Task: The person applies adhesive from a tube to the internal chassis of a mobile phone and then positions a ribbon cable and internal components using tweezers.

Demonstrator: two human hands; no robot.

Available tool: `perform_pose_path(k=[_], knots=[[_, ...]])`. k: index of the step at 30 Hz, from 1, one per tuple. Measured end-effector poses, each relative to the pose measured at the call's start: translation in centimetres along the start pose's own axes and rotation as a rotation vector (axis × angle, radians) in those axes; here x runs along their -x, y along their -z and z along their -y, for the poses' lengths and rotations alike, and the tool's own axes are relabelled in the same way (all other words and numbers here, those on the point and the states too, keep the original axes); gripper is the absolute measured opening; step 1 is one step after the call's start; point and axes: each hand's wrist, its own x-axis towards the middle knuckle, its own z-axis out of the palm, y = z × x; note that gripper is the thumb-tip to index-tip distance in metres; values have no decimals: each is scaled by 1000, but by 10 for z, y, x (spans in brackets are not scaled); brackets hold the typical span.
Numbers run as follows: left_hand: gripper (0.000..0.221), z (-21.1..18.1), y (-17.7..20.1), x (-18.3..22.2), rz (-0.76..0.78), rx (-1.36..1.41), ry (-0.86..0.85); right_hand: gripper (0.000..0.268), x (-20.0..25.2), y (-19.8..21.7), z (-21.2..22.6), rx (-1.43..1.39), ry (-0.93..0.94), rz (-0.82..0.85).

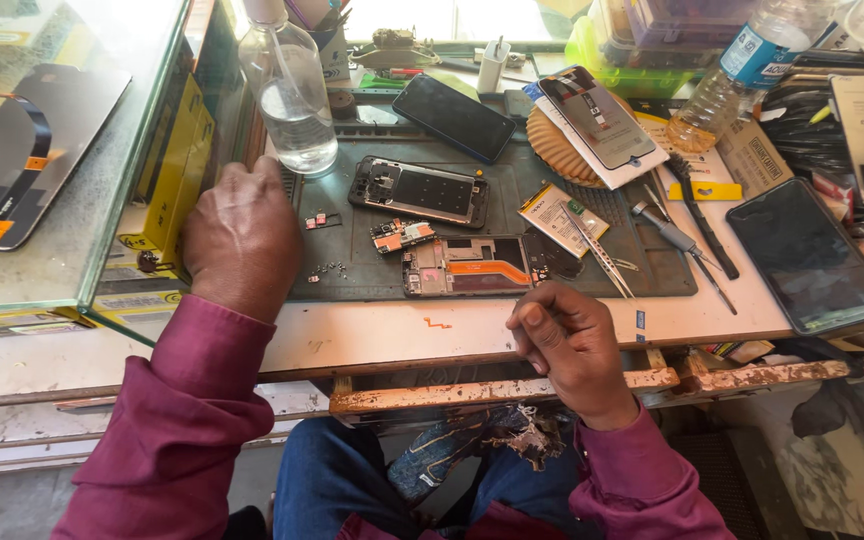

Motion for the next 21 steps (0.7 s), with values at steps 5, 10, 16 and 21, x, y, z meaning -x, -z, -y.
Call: perform_pose_path(k=[5, 10, 16, 21], knots=[[19, -1, 1, 2, -85, 46, 1, 25, 0, 0, -1, -6, -10, -38], [23, -12, 31, 21, -252, 128, -185, 13, -8, -16, 14, 168, -47, -48], [12, -44, 43, 77, -251, 606, -402, 15, -25, -41, 43, 610, -13, -10], [9, -52, 28, 92, -197, 748, -377, 15, -35, -47, 52, 833, -67, 132]])
